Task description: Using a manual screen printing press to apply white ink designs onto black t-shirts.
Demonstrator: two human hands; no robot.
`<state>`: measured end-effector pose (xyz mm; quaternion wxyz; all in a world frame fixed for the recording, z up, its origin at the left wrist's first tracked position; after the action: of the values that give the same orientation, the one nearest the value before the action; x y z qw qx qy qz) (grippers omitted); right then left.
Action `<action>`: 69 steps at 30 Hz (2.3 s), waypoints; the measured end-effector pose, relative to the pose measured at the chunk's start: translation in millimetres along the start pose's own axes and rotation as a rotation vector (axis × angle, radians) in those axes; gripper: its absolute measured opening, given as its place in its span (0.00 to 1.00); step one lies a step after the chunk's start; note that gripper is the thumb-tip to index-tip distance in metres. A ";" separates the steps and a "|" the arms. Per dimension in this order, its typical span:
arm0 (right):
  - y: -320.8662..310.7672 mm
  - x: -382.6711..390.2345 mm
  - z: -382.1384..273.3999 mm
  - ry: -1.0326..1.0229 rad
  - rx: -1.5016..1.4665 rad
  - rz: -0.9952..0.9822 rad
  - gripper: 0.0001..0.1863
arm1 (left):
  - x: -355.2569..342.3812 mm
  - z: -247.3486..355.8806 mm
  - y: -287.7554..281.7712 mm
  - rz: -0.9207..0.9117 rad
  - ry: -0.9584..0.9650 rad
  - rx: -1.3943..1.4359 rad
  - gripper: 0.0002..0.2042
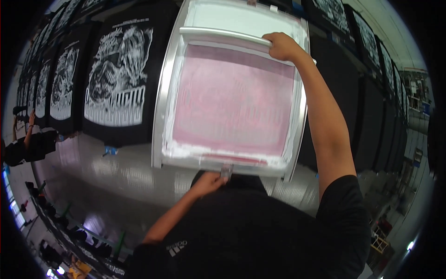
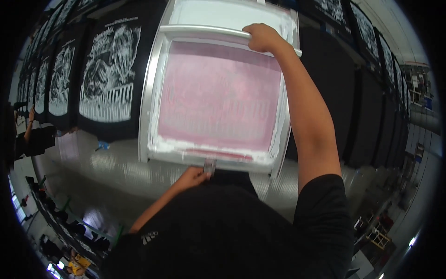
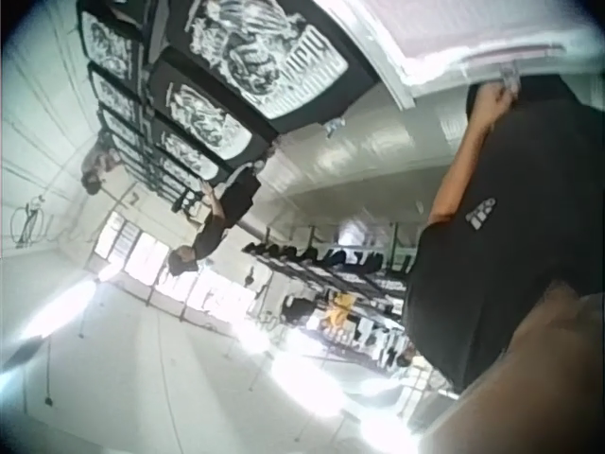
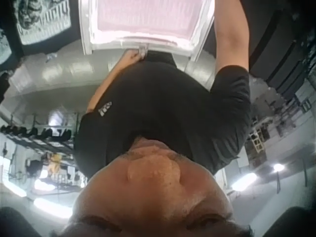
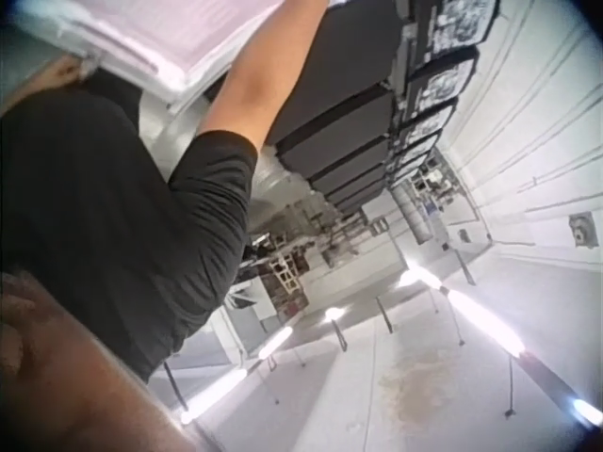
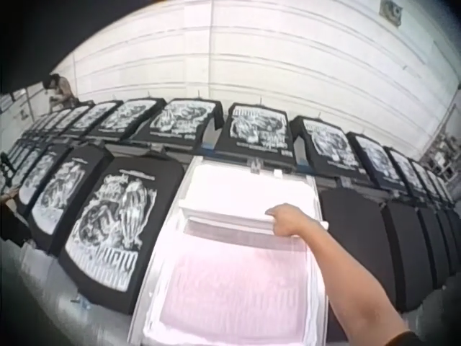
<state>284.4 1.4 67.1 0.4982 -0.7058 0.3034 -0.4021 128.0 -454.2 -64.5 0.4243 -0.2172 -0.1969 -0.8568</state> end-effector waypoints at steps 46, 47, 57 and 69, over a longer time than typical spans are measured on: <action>46.3 46.5 74.1 0.213 0.308 0.137 0.17 | -212.1 256.2 -311.8 0.672 0.255 -1.415 0.22; 53.9 76.8 56.1 0.185 0.312 0.148 0.17 | -185.1 241.9 -289.4 0.657 0.299 -1.390 0.23; 55.2 322.6 -106.0 0.110 -0.071 0.026 0.20 | 60.8 159.8 -148.6 0.496 0.411 -1.180 0.15; 115.0 365.3 -122.9 0.235 -0.060 0.033 0.27 | 75.8 108.3 -122.8 0.561 0.473 -1.131 0.18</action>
<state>354.3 -394.6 77.3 0.4447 -0.6632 0.3831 -0.4643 9.1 -377.2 47.2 0.4832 -0.2553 0.4443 -0.7099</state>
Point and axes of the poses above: each hand's wrist, its own x-axis away from the middle knuckle, its own y-axis out of the palm, z = x × y, the point moved 7 cm from there along -x, towards the middle knuckle, and after that the axes turned 2 degrees about -z, right-handed, at the moved point
